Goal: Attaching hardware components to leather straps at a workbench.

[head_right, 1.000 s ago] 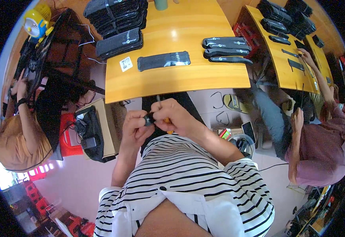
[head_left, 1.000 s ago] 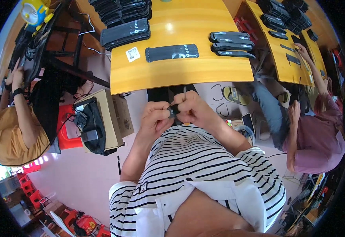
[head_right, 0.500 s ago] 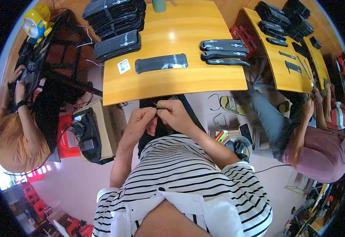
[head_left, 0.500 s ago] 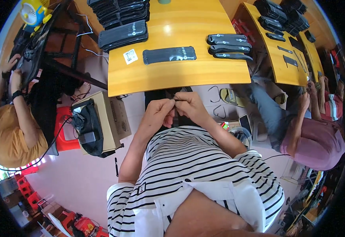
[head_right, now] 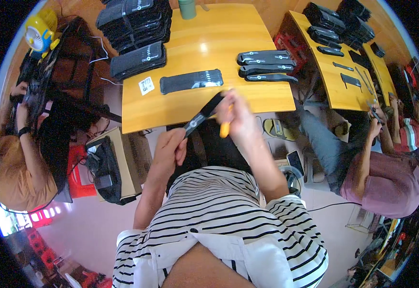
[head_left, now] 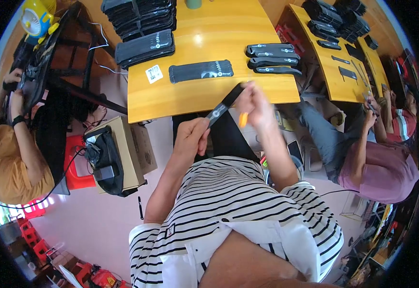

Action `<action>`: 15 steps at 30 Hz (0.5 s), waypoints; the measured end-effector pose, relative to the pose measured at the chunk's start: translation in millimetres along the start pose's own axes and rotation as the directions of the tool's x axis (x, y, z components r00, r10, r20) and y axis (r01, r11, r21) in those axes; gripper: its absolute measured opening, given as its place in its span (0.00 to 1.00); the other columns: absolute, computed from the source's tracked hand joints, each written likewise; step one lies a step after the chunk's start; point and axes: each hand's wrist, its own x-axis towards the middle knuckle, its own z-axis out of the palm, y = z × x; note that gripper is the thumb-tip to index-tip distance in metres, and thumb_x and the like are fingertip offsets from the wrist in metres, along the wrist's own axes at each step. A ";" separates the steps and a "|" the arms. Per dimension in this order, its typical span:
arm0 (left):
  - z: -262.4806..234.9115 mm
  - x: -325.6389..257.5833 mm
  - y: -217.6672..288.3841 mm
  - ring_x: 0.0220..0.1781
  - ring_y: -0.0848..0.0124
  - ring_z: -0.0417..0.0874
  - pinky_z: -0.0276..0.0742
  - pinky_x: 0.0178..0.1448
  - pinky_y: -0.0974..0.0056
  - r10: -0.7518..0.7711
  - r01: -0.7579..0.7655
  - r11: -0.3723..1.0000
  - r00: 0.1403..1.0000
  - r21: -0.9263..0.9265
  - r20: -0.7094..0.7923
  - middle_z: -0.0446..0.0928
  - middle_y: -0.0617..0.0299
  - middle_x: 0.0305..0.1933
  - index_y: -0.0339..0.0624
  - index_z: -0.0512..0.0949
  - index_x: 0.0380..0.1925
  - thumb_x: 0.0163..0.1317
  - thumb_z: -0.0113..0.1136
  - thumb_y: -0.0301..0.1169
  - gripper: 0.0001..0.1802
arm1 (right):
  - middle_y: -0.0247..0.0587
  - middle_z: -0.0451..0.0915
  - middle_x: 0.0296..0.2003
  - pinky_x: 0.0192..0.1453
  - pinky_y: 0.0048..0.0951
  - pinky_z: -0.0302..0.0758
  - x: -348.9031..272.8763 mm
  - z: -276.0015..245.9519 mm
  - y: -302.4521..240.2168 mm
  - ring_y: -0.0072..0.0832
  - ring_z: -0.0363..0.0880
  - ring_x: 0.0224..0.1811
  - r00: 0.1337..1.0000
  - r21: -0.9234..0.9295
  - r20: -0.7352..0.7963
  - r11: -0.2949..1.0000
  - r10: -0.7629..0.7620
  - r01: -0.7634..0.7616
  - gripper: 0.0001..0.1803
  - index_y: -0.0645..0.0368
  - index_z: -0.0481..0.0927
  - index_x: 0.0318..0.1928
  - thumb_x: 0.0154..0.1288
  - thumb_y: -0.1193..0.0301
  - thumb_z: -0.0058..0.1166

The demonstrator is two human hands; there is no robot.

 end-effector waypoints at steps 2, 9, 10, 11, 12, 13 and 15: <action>-13.0 -12.0 -5.6 0.08 0.81 0.57 0.50 0.12 0.75 -0.026 0.028 0.998 0.999 -0.052 0.045 0.57 0.70 0.07 0.44 0.62 0.13 0.65 0.44 0.38 0.21 | 0.25 0.60 0.09 0.10 0.17 0.51 21.3 -23.0 -46.0 0.16 0.54 0.07 0.986 0.076 0.146 0.995 -0.082 0.071 0.17 0.47 0.60 0.13 0.56 0.67 0.49; -41.3 -67.3 -9.8 0.09 0.79 0.60 0.55 0.15 0.74 -0.060 0.074 0.983 0.994 -0.167 0.089 0.58 0.68 0.08 0.43 0.62 0.13 0.66 0.44 0.39 0.22 | 0.27 0.58 0.11 0.12 0.19 0.52 43.1 -39.2 -215.0 0.17 0.52 0.10 0.817 0.258 0.280 0.859 -0.505 0.442 0.15 0.50 0.56 0.13 0.49 0.75 0.46; -56.9 -78.2 -14.6 0.09 0.79 0.60 0.55 0.15 0.74 -0.059 0.074 0.983 0.994 -0.167 0.096 0.58 0.68 0.08 0.43 0.62 0.13 0.66 0.44 0.39 0.22 | 0.27 0.57 0.12 0.13 0.19 0.52 24.0 -33.3 -235.4 0.17 0.51 0.10 0.779 0.309 0.094 0.762 -0.620 0.569 0.14 0.50 0.56 0.13 0.48 0.75 0.44; -77.7 -88.7 -20.0 0.10 0.78 0.60 0.55 0.15 0.73 -0.032 0.038 0.967 0.999 -0.250 0.028 0.58 0.67 0.09 0.44 0.62 0.14 0.66 0.44 0.39 0.21 | 0.27 0.55 0.12 0.13 0.20 0.50 19.8 -52.1 -266.4 0.17 0.49 0.10 0.734 0.336 0.150 0.732 -0.663 0.593 0.14 0.50 0.56 0.13 0.49 0.74 0.44; -88.0 -91.1 -26.0 0.10 0.77 0.60 0.55 0.15 0.73 -0.001 -0.022 0.940 0.998 -0.340 -0.068 0.59 0.66 0.10 0.44 0.62 0.15 0.66 0.43 0.39 0.21 | 0.27 0.55 0.12 0.14 0.20 0.49 10.3 -46.6 -273.0 0.18 0.50 0.10 0.692 0.193 0.224 0.727 -0.686 0.659 0.14 0.51 0.57 0.14 0.51 0.73 0.44; -87.5 -90.8 -25.7 0.10 0.77 0.60 0.55 0.15 0.73 0.000 -0.032 0.936 0.996 -0.349 -0.091 0.59 0.66 0.10 0.44 0.62 0.15 0.66 0.43 0.39 0.21 | 0.29 0.56 0.12 0.14 0.20 0.48 -7.4 -21.9 -257.0 0.19 0.50 0.10 0.663 0.125 0.207 0.692 -0.719 0.711 0.15 0.51 0.57 0.14 0.53 0.71 0.44; -89.2 -86.1 -17.3 0.12 0.76 0.60 0.56 0.17 0.73 0.069 -0.130 0.957 0.970 -0.259 -0.231 0.59 0.66 0.13 0.45 0.63 0.17 0.66 0.43 0.40 0.19 | 0.31 0.59 0.12 0.13 0.21 0.48 -29.5 -2.4 -233.3 0.20 0.51 0.10 0.650 -0.012 0.268 0.672 -0.711 0.740 0.15 0.52 0.58 0.14 0.55 0.69 0.44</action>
